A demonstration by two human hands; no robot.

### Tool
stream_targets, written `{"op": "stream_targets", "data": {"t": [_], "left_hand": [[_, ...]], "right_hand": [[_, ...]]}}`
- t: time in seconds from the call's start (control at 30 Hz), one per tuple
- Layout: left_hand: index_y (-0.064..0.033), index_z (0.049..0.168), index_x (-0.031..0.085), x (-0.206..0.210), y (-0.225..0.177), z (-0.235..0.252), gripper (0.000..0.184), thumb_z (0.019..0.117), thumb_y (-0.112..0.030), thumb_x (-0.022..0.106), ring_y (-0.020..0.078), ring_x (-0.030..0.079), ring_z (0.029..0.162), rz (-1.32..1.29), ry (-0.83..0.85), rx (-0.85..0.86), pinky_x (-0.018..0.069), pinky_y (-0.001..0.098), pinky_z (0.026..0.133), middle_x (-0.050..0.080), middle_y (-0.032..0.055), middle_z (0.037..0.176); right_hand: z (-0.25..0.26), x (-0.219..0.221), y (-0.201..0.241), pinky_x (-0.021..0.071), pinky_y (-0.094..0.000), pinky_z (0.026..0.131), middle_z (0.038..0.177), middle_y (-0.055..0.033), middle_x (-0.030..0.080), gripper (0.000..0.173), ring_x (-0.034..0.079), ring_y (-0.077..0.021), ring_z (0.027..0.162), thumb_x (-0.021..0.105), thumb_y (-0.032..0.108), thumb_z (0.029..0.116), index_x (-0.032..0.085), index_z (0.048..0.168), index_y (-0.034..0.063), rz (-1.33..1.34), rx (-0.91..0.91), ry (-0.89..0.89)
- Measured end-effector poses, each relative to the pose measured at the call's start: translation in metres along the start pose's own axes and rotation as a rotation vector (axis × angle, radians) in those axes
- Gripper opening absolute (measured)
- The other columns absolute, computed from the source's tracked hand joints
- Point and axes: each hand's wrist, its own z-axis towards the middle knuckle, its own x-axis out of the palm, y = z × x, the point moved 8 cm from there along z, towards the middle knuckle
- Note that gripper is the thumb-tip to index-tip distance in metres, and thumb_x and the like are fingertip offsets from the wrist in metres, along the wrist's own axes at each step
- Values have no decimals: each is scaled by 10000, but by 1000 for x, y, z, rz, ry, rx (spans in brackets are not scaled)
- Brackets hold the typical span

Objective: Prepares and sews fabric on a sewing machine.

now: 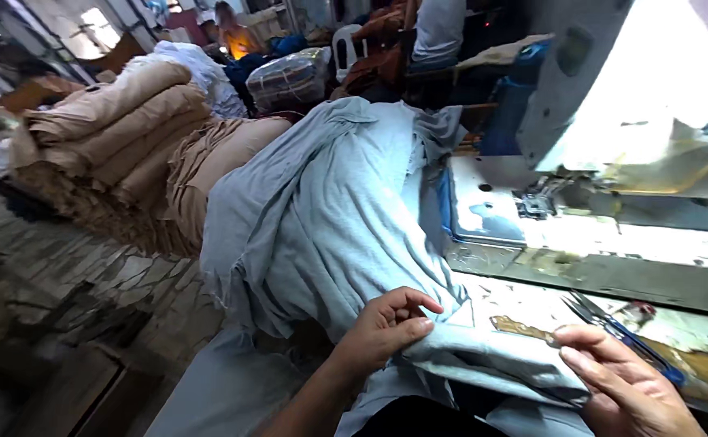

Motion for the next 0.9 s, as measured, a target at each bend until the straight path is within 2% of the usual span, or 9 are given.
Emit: {"op": "stream_targets", "data": {"t": [0.07,0.27,0.47,0.9], "left_hand": [[-21,1174,620,-2,6,-1,209,970,-58,594,-79,528,692,-26,7,-20,431,115,620,622,-110,848],[-47,1180,621,-13,15,2,208,973,-51,596,-59,571,742,-74,2,-44,473,133,660,637,-110,891],[-49,1169,627,-15,18,0,200,974,-40,586,-66,550,715,-100,12,-50,450,122,632,629,-108,876],[-15,1160,627,-15,15,0,195,972,-29,575,-64,552,769,-86,31,-25,466,133,702,606,-105,886]], "right_hand": [[2,1,-1,570,-142,801,1022,127,753,246,687,39,882,615,95,991,755,1115,254,0,8,12],[8,3,-1,561,-135,817,1023,146,744,213,676,49,888,645,151,990,749,1135,267,-27,8,43],[9,4,-8,560,-134,795,1004,136,746,204,674,46,860,652,155,986,757,1127,258,-27,30,37],[9,6,-6,568,-153,814,1038,137,743,221,678,44,879,648,159,992,741,1164,260,8,53,84]]}}
